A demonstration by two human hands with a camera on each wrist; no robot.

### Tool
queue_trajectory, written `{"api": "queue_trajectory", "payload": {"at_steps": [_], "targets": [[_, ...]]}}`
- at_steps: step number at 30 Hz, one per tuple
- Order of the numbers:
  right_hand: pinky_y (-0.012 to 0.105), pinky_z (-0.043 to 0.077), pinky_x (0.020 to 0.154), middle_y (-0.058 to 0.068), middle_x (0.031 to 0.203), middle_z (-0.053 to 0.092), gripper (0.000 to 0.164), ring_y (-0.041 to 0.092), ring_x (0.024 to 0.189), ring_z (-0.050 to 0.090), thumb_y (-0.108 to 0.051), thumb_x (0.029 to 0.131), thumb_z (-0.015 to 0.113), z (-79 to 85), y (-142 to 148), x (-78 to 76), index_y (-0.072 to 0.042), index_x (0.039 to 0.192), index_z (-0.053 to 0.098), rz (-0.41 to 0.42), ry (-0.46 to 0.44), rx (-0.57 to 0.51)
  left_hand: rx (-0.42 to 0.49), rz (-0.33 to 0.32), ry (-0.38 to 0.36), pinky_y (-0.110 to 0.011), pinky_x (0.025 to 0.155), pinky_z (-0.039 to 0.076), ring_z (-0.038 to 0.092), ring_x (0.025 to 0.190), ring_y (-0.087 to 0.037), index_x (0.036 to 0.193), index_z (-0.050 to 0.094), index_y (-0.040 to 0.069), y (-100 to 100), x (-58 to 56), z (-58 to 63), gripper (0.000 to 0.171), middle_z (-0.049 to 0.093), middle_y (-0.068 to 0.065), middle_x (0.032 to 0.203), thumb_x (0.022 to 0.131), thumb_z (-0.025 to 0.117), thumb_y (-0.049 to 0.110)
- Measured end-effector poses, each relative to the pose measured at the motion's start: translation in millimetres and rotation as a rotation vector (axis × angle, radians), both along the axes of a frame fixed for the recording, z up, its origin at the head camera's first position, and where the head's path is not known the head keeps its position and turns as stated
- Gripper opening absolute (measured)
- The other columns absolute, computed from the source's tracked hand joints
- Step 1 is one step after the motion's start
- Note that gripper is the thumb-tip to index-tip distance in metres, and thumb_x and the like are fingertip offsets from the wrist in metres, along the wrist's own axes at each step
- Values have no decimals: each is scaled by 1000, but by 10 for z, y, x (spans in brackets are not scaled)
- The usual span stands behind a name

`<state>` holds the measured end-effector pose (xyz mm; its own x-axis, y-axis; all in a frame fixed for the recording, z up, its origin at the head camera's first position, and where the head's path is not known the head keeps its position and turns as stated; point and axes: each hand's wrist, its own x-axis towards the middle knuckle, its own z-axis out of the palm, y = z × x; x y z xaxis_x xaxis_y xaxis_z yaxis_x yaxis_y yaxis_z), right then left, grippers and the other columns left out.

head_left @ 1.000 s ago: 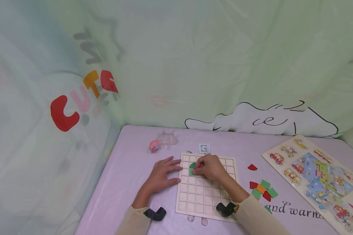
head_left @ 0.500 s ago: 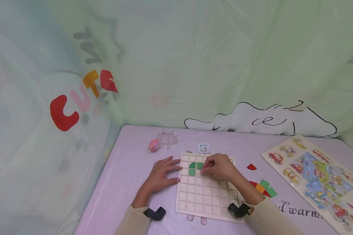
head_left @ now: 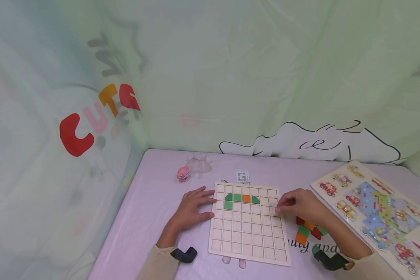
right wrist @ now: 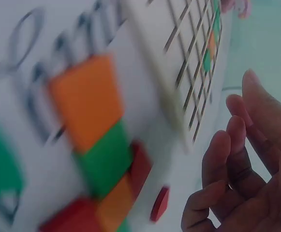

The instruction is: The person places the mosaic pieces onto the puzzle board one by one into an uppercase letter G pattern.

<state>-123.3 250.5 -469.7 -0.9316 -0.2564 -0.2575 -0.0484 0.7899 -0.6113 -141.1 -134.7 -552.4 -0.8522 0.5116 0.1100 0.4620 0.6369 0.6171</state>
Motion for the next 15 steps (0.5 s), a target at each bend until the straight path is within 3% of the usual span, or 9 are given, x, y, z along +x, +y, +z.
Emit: {"api": "queue_trajectory", "payload": {"at_steps": [7, 15], "targets": [[22, 43, 60, -5, 75, 61, 20, 13, 76, 52, -39, 85, 82, -58, 443, 117, -21, 89, 75, -10, 6, 88, -3, -8, 28, -61, 117, 29, 36, 152, -28, 127, 72, 26, -8, 2, -11, 42, 56, 4, 152, 88, 77, 40], [24, 38, 59, 0, 72, 52, 27, 17, 77, 51, -39, 80, 86, -96, 688, 167, -18, 93, 76, -52, -50, 173, 17, -6, 20, -62, 117, 28, 36, 152, -29, 127, 72, 24, -2, 2, -8, 42, 56, 4, 152, 88, 78, 37]]}}
